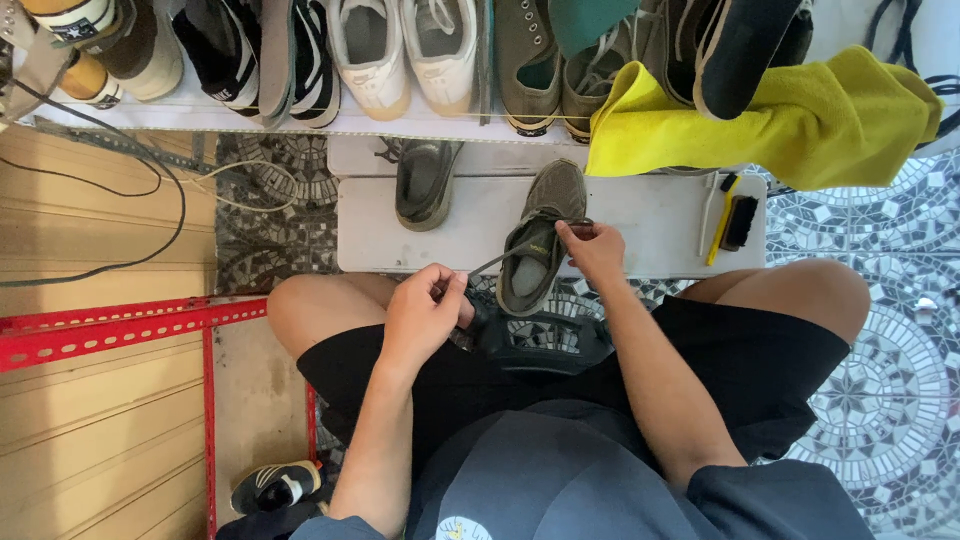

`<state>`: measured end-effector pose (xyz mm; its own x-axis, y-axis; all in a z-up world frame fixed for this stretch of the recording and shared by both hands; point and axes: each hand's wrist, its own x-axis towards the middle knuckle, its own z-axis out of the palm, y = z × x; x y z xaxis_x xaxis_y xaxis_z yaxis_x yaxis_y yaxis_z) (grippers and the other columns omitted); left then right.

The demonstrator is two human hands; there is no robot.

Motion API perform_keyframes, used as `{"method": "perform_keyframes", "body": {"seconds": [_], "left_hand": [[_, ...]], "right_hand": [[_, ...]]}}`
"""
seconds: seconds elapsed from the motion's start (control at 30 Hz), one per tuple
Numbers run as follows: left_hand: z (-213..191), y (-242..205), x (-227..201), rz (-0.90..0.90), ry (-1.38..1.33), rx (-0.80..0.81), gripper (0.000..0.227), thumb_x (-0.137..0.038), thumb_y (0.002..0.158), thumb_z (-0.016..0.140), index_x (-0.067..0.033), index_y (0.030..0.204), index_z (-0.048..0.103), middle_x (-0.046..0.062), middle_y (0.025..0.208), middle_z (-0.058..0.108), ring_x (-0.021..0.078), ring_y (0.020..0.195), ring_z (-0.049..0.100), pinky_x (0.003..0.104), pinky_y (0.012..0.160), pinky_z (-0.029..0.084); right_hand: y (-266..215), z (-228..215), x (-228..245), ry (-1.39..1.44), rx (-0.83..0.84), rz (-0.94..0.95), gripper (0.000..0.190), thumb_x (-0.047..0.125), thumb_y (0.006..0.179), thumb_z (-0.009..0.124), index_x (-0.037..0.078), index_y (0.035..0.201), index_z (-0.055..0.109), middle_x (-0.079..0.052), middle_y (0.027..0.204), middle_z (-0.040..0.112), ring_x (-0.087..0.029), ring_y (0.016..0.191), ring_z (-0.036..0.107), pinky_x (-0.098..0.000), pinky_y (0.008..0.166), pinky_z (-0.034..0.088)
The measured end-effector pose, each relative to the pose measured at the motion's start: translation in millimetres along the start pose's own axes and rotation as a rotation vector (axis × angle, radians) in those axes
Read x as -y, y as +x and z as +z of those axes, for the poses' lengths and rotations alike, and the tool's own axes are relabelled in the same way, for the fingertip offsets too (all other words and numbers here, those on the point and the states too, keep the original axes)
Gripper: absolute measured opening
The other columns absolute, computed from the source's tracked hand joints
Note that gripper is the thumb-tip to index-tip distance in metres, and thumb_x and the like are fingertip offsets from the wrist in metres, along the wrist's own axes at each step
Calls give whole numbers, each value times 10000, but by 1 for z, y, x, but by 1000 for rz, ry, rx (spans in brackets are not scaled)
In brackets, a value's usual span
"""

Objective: The person sits on a stool and laces a grey sneaker placed on a white bench. They thread the laces through the eyelets, pull them tight, and tie a knot. The person repeats this process for the other shoe.

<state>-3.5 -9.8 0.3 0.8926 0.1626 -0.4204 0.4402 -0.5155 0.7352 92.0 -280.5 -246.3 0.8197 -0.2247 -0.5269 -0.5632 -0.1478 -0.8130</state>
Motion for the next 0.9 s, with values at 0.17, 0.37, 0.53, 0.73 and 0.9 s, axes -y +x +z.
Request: {"method": "perform_keyframes", "body": {"seconds": [0.17, 0.37, 0.53, 0.73, 0.9], "left_hand": [[3, 1, 6, 24, -7, -10, 304, -306, 1084, 683, -157, 835, 773, 36, 609, 736, 258, 690, 718, 370, 747, 567], [6, 1, 6, 52, -1, -26, 304, -293, 1085, 689, -156, 828, 775, 50, 614, 751, 280, 695, 730, 385, 738, 568], [8, 1, 6, 59, -11, -26, 288, -284, 1078, 695, -153, 833, 771, 62, 595, 730, 282, 676, 713, 374, 755, 566], [11, 3, 8, 78, -25, -51, 274, -270, 1070, 702, -131, 845, 774, 99, 626, 749, 335, 711, 733, 407, 753, 572], [18, 8, 19, 106, -47, -82, 275, -266, 1067, 703, -149, 826, 767, 59, 564, 720, 298, 669, 736, 383, 754, 579]], "right_hand": [[-5, 15, -8, -6, -153, -40, 280, 308, 963, 922, 36, 949, 858, -164, 709, 753, -245, 534, 735, -364, 413, 651], [41, 30, -61, 34, -228, -12, 173, 278, 939, 858, 106, 924, 854, -132, 713, 735, -238, 572, 712, -395, 406, 619], [54, 36, -82, 66, -249, -56, 156, 212, 992, 771, 79, 936, 831, -122, 747, 704, -224, 662, 669, -471, 520, 504], [26, 34, -44, 148, -293, -196, 192, 177, 1114, 693, 78, 1021, 829, -109, 784, 708, -156, 732, 585, -422, 649, 471], [6, 31, -20, 109, -357, -284, 151, 174, 1103, 713, 102, 1133, 842, -94, 977, 790, -144, 816, 698, -374, 787, 572]]}}
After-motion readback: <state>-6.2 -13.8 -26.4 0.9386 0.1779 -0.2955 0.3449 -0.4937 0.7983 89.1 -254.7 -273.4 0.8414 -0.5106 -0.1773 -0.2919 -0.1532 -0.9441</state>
